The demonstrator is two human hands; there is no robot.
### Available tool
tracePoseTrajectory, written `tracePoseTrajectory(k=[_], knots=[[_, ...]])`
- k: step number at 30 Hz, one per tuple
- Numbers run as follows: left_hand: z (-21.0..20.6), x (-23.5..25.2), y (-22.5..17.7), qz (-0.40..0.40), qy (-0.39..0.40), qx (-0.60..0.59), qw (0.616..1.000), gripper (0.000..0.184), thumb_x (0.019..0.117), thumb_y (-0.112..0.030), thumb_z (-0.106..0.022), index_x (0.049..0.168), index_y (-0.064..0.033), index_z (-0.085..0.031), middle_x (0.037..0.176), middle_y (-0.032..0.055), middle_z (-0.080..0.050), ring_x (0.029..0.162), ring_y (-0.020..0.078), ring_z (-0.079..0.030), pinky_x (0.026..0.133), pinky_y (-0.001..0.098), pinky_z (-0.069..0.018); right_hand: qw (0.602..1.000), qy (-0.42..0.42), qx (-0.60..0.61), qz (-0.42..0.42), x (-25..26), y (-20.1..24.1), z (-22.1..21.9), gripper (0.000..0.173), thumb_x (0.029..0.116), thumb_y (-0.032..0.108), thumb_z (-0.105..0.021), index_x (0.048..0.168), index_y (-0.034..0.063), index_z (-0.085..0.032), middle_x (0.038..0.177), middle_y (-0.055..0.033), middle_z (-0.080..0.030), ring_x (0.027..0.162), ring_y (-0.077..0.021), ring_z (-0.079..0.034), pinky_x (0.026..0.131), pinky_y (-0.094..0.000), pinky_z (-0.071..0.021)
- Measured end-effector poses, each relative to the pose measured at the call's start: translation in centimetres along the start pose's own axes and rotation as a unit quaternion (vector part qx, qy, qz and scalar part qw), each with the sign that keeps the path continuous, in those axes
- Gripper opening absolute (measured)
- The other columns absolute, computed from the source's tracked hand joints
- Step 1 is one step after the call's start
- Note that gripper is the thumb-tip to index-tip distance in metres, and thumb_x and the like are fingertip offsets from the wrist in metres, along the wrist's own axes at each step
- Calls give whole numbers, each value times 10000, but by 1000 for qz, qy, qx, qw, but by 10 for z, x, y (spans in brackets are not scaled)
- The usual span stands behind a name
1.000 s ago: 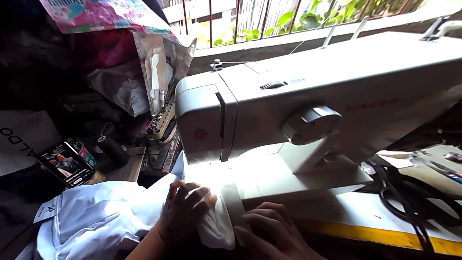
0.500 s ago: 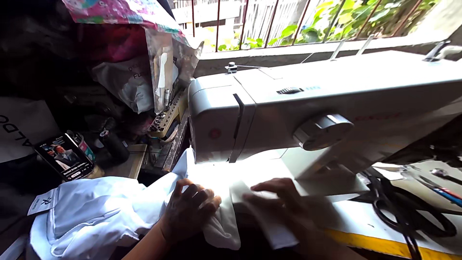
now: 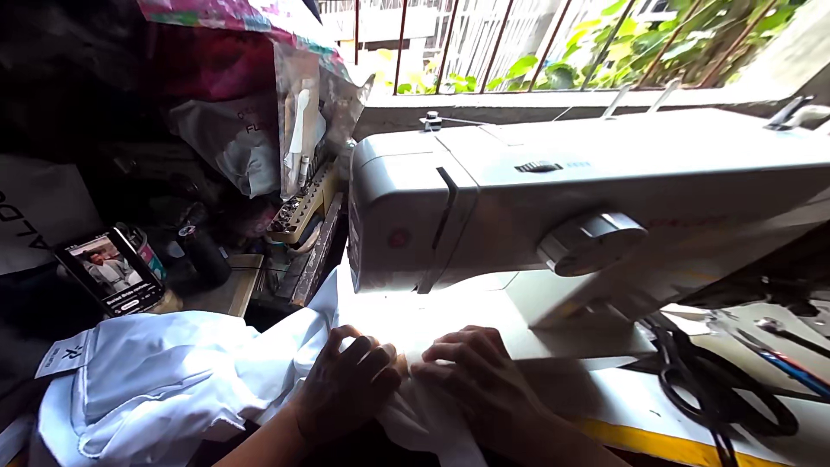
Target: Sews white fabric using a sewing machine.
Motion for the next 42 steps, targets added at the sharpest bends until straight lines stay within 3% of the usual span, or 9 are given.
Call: tracePoseTrajectory(k=[5, 10, 14, 17, 23, 27, 31, 36, 42], knots=[[0, -1, 3, 1, -12, -35, 999, 229, 1057, -153, -467, 1088, -166, -694, 1017, 26, -705, 955, 178, -642, 1000, 374, -431, 1000, 7, 4, -19, 3, -7, 4, 255, 1063, 207, -437, 1100, 221, -688, 1028, 5, -668, 1053, -151, -597, 986, -322, -425], [-3, -3, 3, 5, -23, -52, 998, 212, 1044, -141, -485, 1116, -164, -684, 1027, 29, -695, 981, 184, -640, 1034, 396, -424, 993, -75, 75, -59, 33, -21, 22, 161, 964, 251, -617, 1022, 133, -710, 939, 15, -653, 971, -73, -603, 896, -200, -473], [-2, -4, 4, 11, -28, -61, 998, 210, 1052, -145, -473, 1117, -172, -670, 1025, 23, -690, 994, 185, -641, 1059, 410, -416, 999, -9, 21, 23, 17, -15, 11, 246, 1050, 242, -447, 1069, 182, -685, 1072, -44, -677, 1066, -199, -610, 973, -368, -448], [-3, -6, 4, 12, -31, -59, 998, 202, 1056, -161, -479, 1113, -179, -671, 1019, 17, -693, 1001, 175, -643, 1088, 436, -387, 998, 35, 21, 52, -3, -3, -4, 261, 1078, 169, -394, 1122, 159, -651, 1137, -60, -695, 1140, -217, -628, 1022, -380, -467], [-3, -7, 1, 9, -42, -17, 999, 207, 1061, -181, -475, 1142, -204, -664, 1130, -10, -721, 1125, 156, -638, 1124, 440, -337, 997, -29, 74, 22, 10, -14, 8, 260, 1063, 189, -389, 1084, 161, -646, 1093, -13, -702, 1151, -156, -616, 1059, -325, -433], [-3, -9, 3, 7, -33, -24, 999, 208, 1056, -181, -471, 1122, -208, -666, 1072, -8, -707, 1060, 150, -642, 1134, 440, -329, 986, -94, 128, -49, 29, -22, 24, 164, 1005, 267, -578, 1017, 139, -679, 1064, 22, -697, 1124, -94, -619, 1011, -272, -473], [-4, -8, 6, 5, -30, -20, 999, 219, 1064, -188, -449, 1125, -228, -655, 1057, -21, -689, 1041, 142, -624, 1116, 442, -312, 969, -105, 172, -140, 36, -29, 28, 144, 986, 250, -603, 1014, 164, -715, 1043, 78, -693, 1074, -23, -613, 938, -190, -495], [-5, -8, 6, 5, -26, -27, 999, 190, 1049, -214, -484, 1123, -233, -659, 1031, -18, -679, 1034, 149, -619, 1107, 449, -308, 990, -63, 129, -12, 20, -21, 12, 147, 994, 266, -589, 1034, 160, -683, 1053, 9, -687, 1091, -116, -618, 988, -280, -479], [-5, -7, 5, 2, -45, -50, 998, 202, 1058, -183, -474, 1108, -197, -670, 1025, -5, -689, 1033, 138, -636, 1123, 430, -323, 993, -6, 112, 36, 6, -10, -3, 185, 1046, 208, -468, 1084, 162, -643, 1095, -30, -697, 1110, -166, -634, 1038, -325, -460]])
Point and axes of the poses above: each hand's wrist, its own x-axis towards the middle knuckle, its own z-axis out of the back of the hand, y = z × x, the point moved 4 cm from there along x, towards the middle knuckle
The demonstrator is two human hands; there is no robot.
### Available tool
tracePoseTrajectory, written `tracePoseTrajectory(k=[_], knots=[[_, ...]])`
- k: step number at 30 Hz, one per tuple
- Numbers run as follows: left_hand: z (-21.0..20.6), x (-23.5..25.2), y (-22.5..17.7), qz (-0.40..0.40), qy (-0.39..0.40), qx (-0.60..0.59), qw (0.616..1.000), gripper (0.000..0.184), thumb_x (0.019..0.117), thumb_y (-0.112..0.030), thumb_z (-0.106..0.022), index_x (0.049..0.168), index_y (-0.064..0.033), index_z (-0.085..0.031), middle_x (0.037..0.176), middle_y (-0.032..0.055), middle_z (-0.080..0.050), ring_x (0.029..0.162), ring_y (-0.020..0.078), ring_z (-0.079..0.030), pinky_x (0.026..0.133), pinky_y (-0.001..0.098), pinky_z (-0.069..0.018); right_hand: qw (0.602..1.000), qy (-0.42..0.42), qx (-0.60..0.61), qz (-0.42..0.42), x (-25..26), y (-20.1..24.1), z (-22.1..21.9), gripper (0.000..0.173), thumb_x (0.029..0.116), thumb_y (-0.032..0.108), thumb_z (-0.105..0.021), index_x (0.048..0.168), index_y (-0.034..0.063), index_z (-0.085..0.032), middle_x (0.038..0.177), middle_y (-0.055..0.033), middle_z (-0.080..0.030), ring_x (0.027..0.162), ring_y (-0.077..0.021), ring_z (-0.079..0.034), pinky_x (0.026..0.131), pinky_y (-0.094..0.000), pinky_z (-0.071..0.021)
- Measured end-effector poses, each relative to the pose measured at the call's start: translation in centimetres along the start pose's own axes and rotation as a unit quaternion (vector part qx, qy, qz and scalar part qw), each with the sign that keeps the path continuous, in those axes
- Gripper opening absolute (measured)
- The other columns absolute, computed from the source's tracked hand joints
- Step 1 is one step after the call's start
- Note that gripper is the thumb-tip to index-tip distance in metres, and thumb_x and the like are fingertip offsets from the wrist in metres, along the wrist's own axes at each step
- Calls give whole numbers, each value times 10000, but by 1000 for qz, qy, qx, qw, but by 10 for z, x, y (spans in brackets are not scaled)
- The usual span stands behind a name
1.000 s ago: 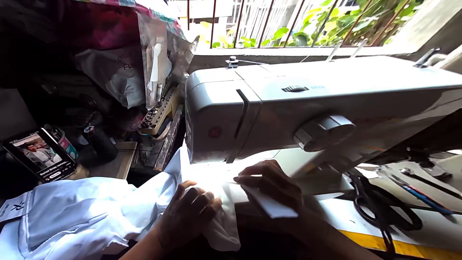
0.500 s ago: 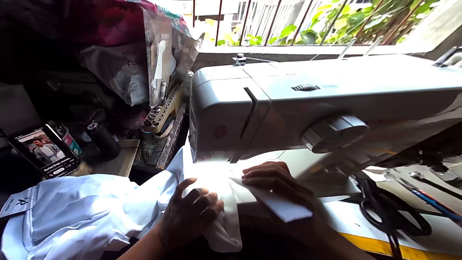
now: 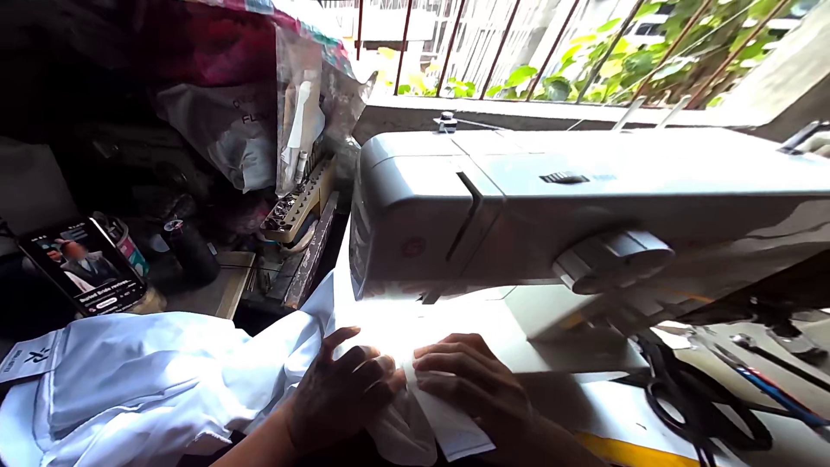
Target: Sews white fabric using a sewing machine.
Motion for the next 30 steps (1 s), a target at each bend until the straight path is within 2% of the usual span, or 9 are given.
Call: tracePoseTrajectory(k=[3, 6, 8, 10, 15, 18, 30], knots=[[-1, -1, 0, -3, 6, -10, 1000, 207, 1068, -186, -467, 1128, -192, -665, 1102, 5, -708, 1101, 142, -646, 1144, 435, -337, 1000, -4, 7, -2, 0, 0, 2, 153, 1044, 195, -487, 1077, 152, -630, 1073, -28, -702, 1097, -168, -643, 1028, -333, -473], [0, 0, 0, 0, 6, -11, 1000, 188, 1056, -194, -489, 1096, -202, -672, 1016, 11, -683, 996, 154, -638, 1088, 433, -360, 997, -39, 47, -45, 2, -5, 12, 140, 1035, 256, -560, 1108, 164, -637, 1093, -2, -696, 1101, -128, -647, 1007, -300, -507], [1, 0, 0, 3, 7, -2, 1000, 187, 1053, -205, -487, 1103, -219, -667, 1005, -1, -670, 975, 152, -621, 1063, 444, -340, 995, -51, 59, -66, 5, -6, 15, 139, 1027, 269, -581, 1108, 175, -644, 1091, 19, -698, 1101, -105, -643, 994, -276, -510], [1, 0, 0, -1, 6, 4, 1000, 189, 1051, -198, -483, 1104, -223, -663, 1012, -5, -673, 985, 156, -619, 1058, 451, -336, 997, -47, 53, -44, 5, -6, 11, 147, 1024, 277, -585, 1103, 167, -640, 1079, 5, -693, 1084, -123, -643, 995, -292, -503], [0, -1, 0, -5, 2, 5, 1000, 189, 1053, -192, -486, 1105, -222, -665, 1043, -16, -687, 1027, 152, -617, 1072, 458, -319, 999, -21, 23, 9, 2, -2, 2, 187, 1063, 211, -453, 1086, 160, -630, 1069, -14, -686, 1089, -164, -627, 1009, -313, -470], [1, -2, 1, -4, 2, -3, 1000, 189, 1054, -184, -487, 1118, -216, -663, 1054, -14, -688, 1044, 156, -615, 1078, 457, -314, 999, -26, 22, 8, 0, -2, 1, 170, 1062, 206, -473, 1079, 156, -634, 1059, -15, -684, 1085, -162, -630, 1013, -313, -475], [4, -2, 2, 4, -5, -11, 1000, 195, 1066, -193, -474, 1130, -216, -657, 1062, -22, -680, 1071, 131, -601, 1092, 437, -287, 999, -35, 16, 16, -4, 1, -5, 240, 1070, 219, -415, 1066, 149, -644, 1044, -30, -692, 1040, -176, -633, 990, -328, -461]])
Point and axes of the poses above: each hand's wrist, its own x-axis towards the middle knuckle, its own z-axis out of the back of the hand, y = z × x, the point moved 4 cm from there along x, towards the middle knuckle
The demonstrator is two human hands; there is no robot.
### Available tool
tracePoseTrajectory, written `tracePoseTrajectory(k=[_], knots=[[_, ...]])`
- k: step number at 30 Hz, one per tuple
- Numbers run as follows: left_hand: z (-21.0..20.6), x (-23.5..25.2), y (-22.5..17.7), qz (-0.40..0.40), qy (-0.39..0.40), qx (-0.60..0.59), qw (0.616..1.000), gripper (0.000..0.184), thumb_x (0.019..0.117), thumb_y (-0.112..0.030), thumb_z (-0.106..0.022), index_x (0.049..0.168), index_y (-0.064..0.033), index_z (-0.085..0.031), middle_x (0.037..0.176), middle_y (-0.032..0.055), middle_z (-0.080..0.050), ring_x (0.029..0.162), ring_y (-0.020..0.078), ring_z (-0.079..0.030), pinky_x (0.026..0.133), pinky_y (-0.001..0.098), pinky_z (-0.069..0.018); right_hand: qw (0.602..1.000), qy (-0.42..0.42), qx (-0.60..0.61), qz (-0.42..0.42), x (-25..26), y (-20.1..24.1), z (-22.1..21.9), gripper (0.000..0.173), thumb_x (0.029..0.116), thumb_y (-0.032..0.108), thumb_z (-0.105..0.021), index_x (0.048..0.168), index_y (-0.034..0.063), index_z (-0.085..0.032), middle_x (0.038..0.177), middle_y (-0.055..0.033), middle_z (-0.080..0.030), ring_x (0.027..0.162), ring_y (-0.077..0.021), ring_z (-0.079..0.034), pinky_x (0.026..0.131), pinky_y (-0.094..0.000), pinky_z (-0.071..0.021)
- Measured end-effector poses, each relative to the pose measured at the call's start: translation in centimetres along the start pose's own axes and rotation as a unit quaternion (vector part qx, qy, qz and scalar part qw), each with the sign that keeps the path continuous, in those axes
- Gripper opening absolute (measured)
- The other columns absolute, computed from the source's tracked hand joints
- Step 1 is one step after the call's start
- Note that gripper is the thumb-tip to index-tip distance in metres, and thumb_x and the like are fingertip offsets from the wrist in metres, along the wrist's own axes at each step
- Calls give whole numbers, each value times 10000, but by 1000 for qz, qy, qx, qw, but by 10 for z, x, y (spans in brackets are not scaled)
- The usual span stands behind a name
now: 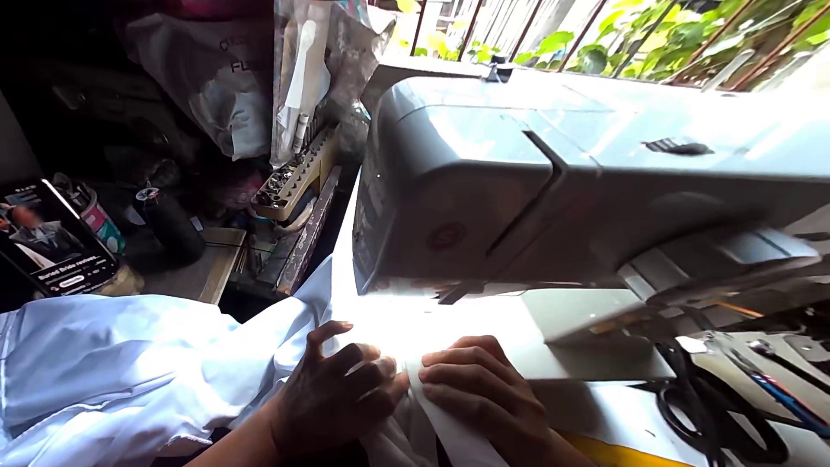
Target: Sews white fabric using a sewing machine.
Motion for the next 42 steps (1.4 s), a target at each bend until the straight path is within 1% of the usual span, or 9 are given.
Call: tracePoseTrajectory(k=[12, 19, 21, 23, 26, 28, 30, 35, 42], knots=[[0, 0, -1, 20, 0, 3, 1000, 196, 1071, -217, -458, 1173, -230, -625, 1081, -30, -656, 1081, 106, -591, 1093, 404, -285, 999, 12, -34, 26, -4, 2, -4, 260, 1068, 212, -406, 1073, 150, -659, 1061, -29, -691, 1066, -183, -613, 981, -330, -432], [-2, -1, -1, 23, 3, 1, 1000, 221, 1082, -252, -429, 1210, -251, -609, 1169, -48, -642, 1148, 100, -558, 1113, 391, -262, 995, 84, 47, -13, 11, -10, 18, 240, 1081, 198, -414, 1088, 147, -649, 1056, -39, -690, 1044, -164, -640, 1004, -341, -456], [-3, -2, -1, 16, 1, -9, 1000, 228, 1077, -240, -444, 1209, -242, -630, 1211, -60, -674, 1197, 89, -563, 1124, 383, -258, 996, 84, -26, -28, 25, -18, 25, 268, 1062, 190, -408, 1097, 158, -672, 1014, -21, -688, 990, -139, -633, 960, -306, -461], [-5, -2, -1, 9, 5, -10, 1000, 227, 1070, -217, -456, 1198, -237, -643, 1208, -66, -683, 1202, 85, -569, 1129, 377, -270, 987, 95, -120, -42, 38, -27, 24, 289, 975, 164, -472, 1082, 200, -737, 967, -7, -684, 948, -144, -622, 866, -290, -480], [-4, -2, -1, 4, 15, -15, 1000, 236, 1072, -219, -447, 1198, -232, -646, 1215, -64, -679, 1219, 103, -562, 1130, 370, -286, 976, 121, -176, -43, 43, -39, 9, 258, 906, 177, -538, 1028, 220, -761, 931, -42, -689, 905, -196, -662, 759, -344, -535], [-4, -1, 1, 2, 16, -18, 1000, 229, 1073, -225, -454, 1186, -233, -652, 1218, -71, -680, 1238, 107, -547, 1126, 357, -282, 976, 130, -172, -39, 40, -41, 4, 264, 918, 198, -535, 1027, 243, -771, 873, -29, -666, 854, -191, -654, 720, -348, -533], [-3, 0, 1, 2, 26, -29, 999, 225, 1072, -211, -457, 1180, -221, -654, 1212, -59, -684, 1227, 111, -558, 1121, 344, -306, 976, 137, -165, -36, 38, -38, 5, 275, 935, 204, -522, 1044, 270, -766, 918, -15, -668, 901, -181, -638, 759, -340, -517], [-4, 3, 2, -10, 25, -84, 996, 190, 1041, -144, -528, 1151, -152, -684, 1163, 23, -709, 1147, 163, -634, 1032, 298, -467, 978, 164, -126, -23, 36, -31, 9, 277, 971, 193, -493, 1090, 266, -733, 1018, -9, -678, 953, -180, -634, 781, -344, -512], [-7, 0, 2, 22, 8, -112, 993, 163, 1025, -163, -570, 1140, -161, -686, 1142, 13, -705, 1148, 152, -620, 1050, 292, -445, 986, 137, -94, -19, 31, -35, 10, 231, 1013, 210, -461, 1036, 204, -690, 946, -7, -659, 884, -148, -624, 755, -286, -504]])
Point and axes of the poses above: each hand's wrist, its own x-axis towards the middle knuckle, its own z-axis out of the back of the hand, y = z × x, the point moved 4 cm from there along x, towards the middle knuckle
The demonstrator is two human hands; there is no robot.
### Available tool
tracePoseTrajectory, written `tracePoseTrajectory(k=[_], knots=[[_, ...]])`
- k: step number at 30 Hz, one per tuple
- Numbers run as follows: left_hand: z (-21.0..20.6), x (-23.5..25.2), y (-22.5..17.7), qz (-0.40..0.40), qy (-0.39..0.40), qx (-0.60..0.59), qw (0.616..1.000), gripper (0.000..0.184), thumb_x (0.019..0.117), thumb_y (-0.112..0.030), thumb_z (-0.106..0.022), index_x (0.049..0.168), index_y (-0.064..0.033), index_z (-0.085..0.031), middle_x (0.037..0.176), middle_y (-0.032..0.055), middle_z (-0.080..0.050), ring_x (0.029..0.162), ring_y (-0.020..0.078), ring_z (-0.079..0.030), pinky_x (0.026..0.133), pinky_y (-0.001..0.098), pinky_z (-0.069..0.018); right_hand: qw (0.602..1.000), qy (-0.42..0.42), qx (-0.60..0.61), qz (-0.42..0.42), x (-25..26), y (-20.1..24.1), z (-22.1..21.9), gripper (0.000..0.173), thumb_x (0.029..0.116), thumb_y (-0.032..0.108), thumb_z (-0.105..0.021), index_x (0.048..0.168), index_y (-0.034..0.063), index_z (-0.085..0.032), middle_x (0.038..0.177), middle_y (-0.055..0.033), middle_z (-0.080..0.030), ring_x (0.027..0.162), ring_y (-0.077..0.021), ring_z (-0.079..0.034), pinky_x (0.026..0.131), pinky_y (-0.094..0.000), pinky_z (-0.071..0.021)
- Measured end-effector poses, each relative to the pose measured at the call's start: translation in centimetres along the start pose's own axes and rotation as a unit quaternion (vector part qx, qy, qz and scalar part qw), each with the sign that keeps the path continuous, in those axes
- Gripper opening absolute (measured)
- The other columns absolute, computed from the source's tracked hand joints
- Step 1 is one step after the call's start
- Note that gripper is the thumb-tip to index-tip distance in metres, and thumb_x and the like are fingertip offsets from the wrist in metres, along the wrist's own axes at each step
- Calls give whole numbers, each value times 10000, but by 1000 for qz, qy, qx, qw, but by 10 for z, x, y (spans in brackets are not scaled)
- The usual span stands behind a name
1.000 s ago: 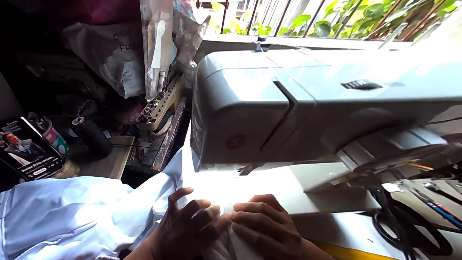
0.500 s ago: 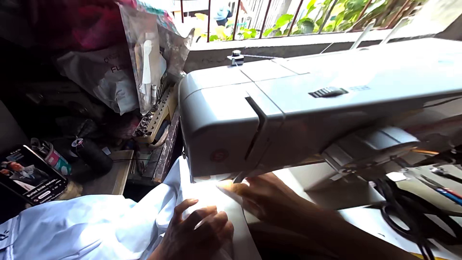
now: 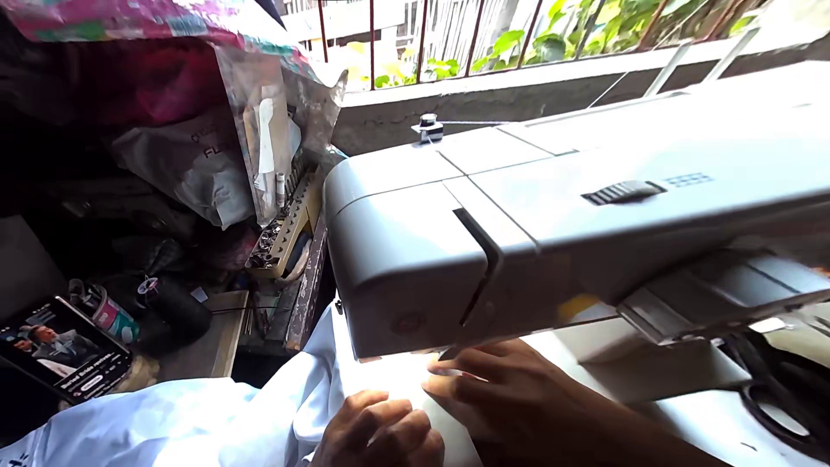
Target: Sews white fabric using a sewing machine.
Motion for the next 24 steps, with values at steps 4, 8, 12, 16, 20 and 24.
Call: tracePoseTrajectory(k=[4, 8, 12, 16, 20, 24], knots=[[3, 0, 1, 7, 13, -23, 1000, 181, 1036, -209, -571, 1186, -155, -656, 1131, 36, -672, 1170, 174, -600, 1086, 305, -426, 1000, -5, 18, -11, -1, 0, -1, 225, 1027, 210, -457, 1036, 192, -681, 945, -5, -664, 875, -134, -637, 741, -275, -515], [4, -2, 1, 12, 28, 1, 1000, 200, 1039, -242, -564, 1211, -186, -649, 1186, 9, -675, 1213, 159, -582, 1126, 326, -379, 1000, -2, 20, -16, -2, 0, -1, 223, 1023, 210, -452, 1029, 196, -674, 953, 5, -673, 878, -120, -643, 739, -270, -516], [4, -4, 0, 15, 42, 35, 998, 202, 1042, -247, -545, 1206, -212, -657, 1183, -29, -700, 1225, 138, -584, 1162, 357, -319, 1000, -5, 17, -12, -2, 0, -1, 223, 1011, 205, -462, 1021, 194, -684, 935, 8, -676, 882, -114, -644, 747, -254, -513], [6, -3, -1, 21, 58, 37, 997, 228, 1056, -288, -508, 1222, -220, -649, 1192, -38, -695, 1238, 128, -573, 1180, 386, -267, 1000, 6, 4, -14, -3, 0, -1, 236, 1007, 224, -451, 1039, 208, -685, 968, 9, -691, 894, -115, -652, 736, -260, -511], [6, -3, 0, 17, 55, 45, 997, 253, 1059, -309, -485, 1233, -226, -648, 1208, -46, -686, 1233, 124, -565, 1182, 409, -236, 1000, 3, 3, -16, -3, 0, -1, 245, 1017, 219, -441, 1019, 202, -685, 948, 8, -686, 876, -114, -645, 732, -255, -505], [4, -3, 2, 18, 44, 54, 997, 244, 1058, -294, -489, 1227, -239, -656, 1209, -57, -693, 1236, 116, -571, 1185, 419, -243, 1000, 0, 2, -22, -2, 0, -1, 243, 1008, 218, -447, 1023, 206, -689, 940, 17, -682, 872, -107, -642, 723, -249, -501]])
Point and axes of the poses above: each hand's wrist, its own x-axis towards the middle knuckle, its own z-axis out of the back of the hand, y = z × x, the point moved 4 cm from there along x, towards the middle knuckle
